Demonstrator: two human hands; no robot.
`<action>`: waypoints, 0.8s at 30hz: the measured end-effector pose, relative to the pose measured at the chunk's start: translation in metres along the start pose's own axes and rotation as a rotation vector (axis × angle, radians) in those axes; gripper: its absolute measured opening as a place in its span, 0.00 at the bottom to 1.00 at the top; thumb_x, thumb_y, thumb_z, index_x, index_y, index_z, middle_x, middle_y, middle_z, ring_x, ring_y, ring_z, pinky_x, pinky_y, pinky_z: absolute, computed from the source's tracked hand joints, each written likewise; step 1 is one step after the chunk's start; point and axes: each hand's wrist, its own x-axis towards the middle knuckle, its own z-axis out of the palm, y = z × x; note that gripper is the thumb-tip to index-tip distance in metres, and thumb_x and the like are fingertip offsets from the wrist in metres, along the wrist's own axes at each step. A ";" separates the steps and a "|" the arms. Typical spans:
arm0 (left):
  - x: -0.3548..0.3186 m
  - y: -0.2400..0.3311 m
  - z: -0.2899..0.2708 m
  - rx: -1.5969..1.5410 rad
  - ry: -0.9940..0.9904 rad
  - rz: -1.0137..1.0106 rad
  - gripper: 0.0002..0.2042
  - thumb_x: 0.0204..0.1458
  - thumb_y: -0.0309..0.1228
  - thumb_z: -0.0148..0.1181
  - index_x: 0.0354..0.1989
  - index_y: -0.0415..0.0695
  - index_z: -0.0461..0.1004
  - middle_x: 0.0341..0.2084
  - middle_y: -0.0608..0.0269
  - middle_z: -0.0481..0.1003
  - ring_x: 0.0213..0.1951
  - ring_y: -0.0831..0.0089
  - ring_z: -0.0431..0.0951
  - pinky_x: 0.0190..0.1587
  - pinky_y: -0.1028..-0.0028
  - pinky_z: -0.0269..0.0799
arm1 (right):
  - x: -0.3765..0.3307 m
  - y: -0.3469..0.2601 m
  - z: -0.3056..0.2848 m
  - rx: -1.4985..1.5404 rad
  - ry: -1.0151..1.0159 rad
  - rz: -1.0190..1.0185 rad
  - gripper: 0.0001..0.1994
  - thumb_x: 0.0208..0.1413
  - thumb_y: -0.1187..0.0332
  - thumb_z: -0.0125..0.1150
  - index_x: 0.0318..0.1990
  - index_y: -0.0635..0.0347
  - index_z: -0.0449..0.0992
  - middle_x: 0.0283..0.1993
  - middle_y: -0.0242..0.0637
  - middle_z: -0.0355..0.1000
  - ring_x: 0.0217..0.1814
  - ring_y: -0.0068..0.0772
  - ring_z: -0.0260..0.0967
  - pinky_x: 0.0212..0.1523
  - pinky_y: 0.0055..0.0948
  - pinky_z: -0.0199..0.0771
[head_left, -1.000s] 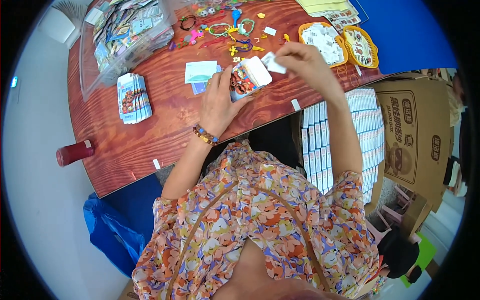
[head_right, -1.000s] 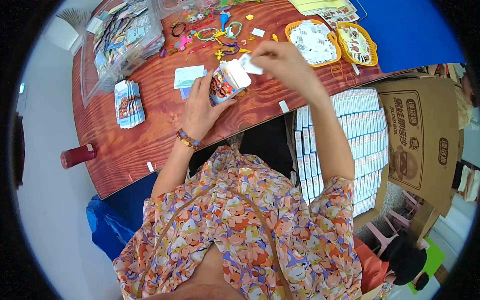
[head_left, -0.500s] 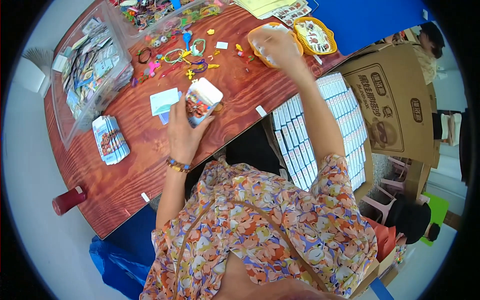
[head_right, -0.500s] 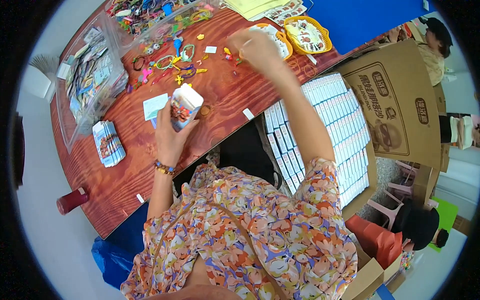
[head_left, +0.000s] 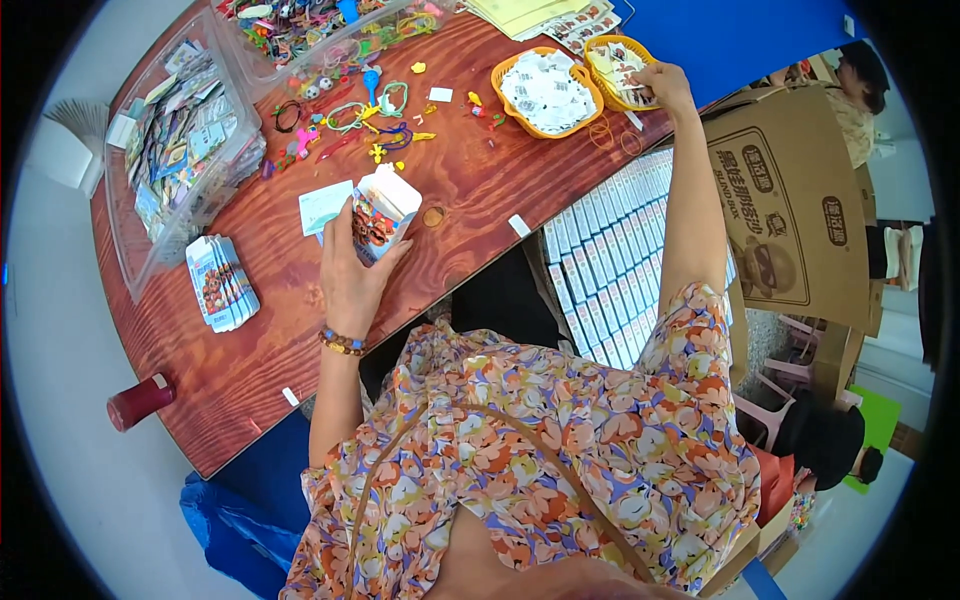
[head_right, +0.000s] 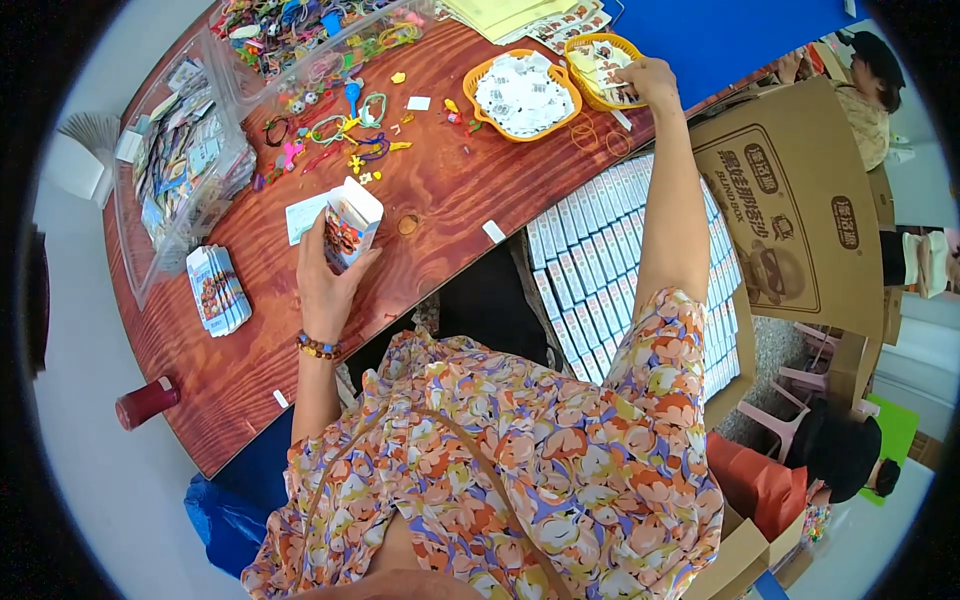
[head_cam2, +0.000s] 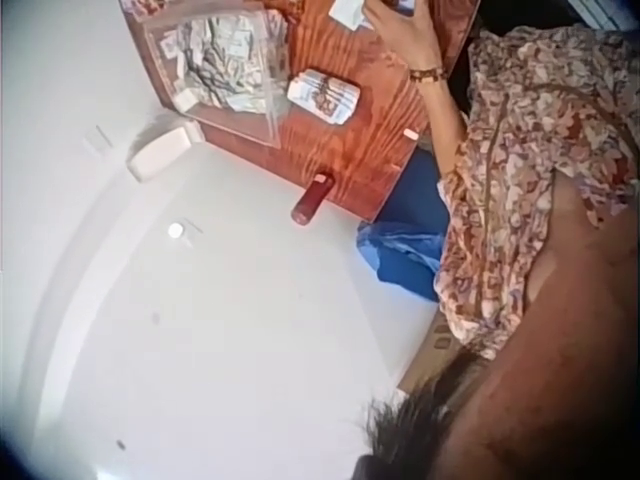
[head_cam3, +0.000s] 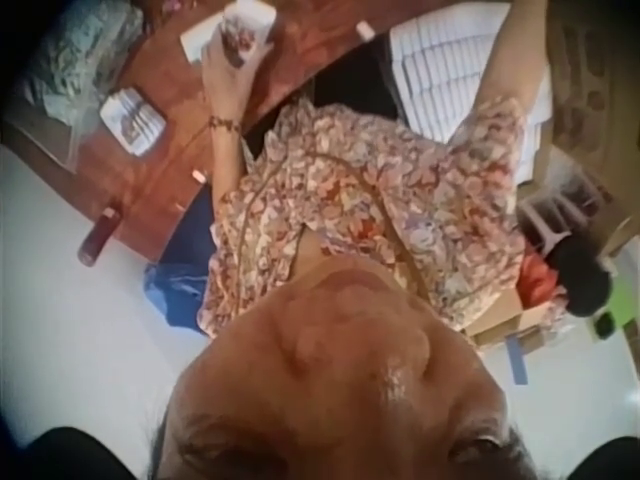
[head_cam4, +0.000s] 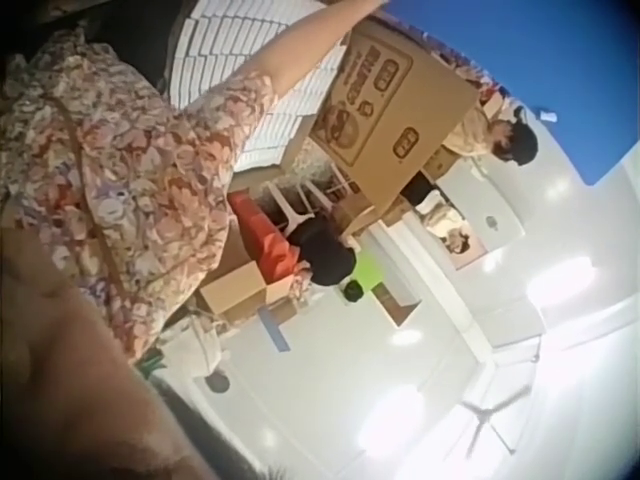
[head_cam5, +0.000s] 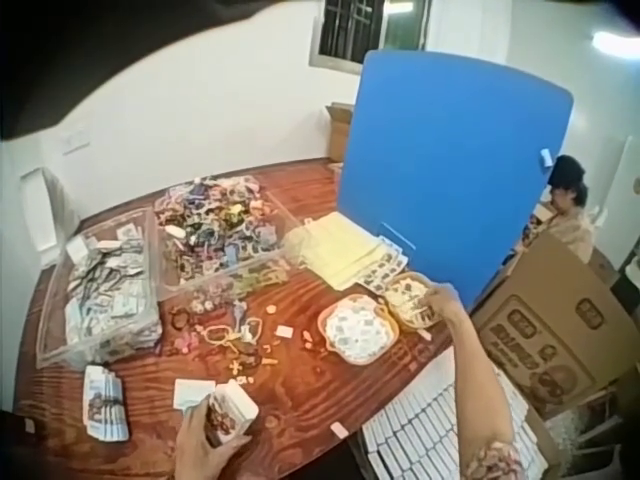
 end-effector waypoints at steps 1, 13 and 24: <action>0.002 0.000 0.000 -0.019 -0.006 -0.003 0.41 0.40 0.38 0.77 0.63 0.38 0.62 0.47 0.49 0.70 0.49 0.52 0.73 0.50 0.60 0.71 | 0.004 0.010 -0.004 0.091 0.006 0.000 0.07 0.50 0.69 0.69 0.29 0.64 0.81 0.24 0.31 0.74 0.21 0.19 0.66 0.22 0.24 0.63; -0.005 -0.005 0.001 0.056 0.005 -0.019 0.40 0.39 0.40 0.77 0.61 0.38 0.63 0.45 0.48 0.71 0.48 0.52 0.73 0.49 0.60 0.72 | -0.060 -0.046 -0.005 0.592 -0.125 -0.154 0.08 0.56 0.68 0.64 0.38 0.64 0.80 0.30 0.28 0.75 0.29 0.16 0.69 0.29 0.19 0.66; -0.005 0.006 -0.003 0.026 0.045 -0.014 0.41 0.38 0.39 0.76 0.61 0.36 0.63 0.44 0.48 0.70 0.45 0.51 0.74 0.45 0.59 0.73 | -0.249 -0.194 0.140 0.536 -0.225 -0.828 0.04 0.50 0.70 0.64 0.30 0.61 0.80 0.46 0.38 0.77 0.50 0.34 0.71 0.51 0.34 0.69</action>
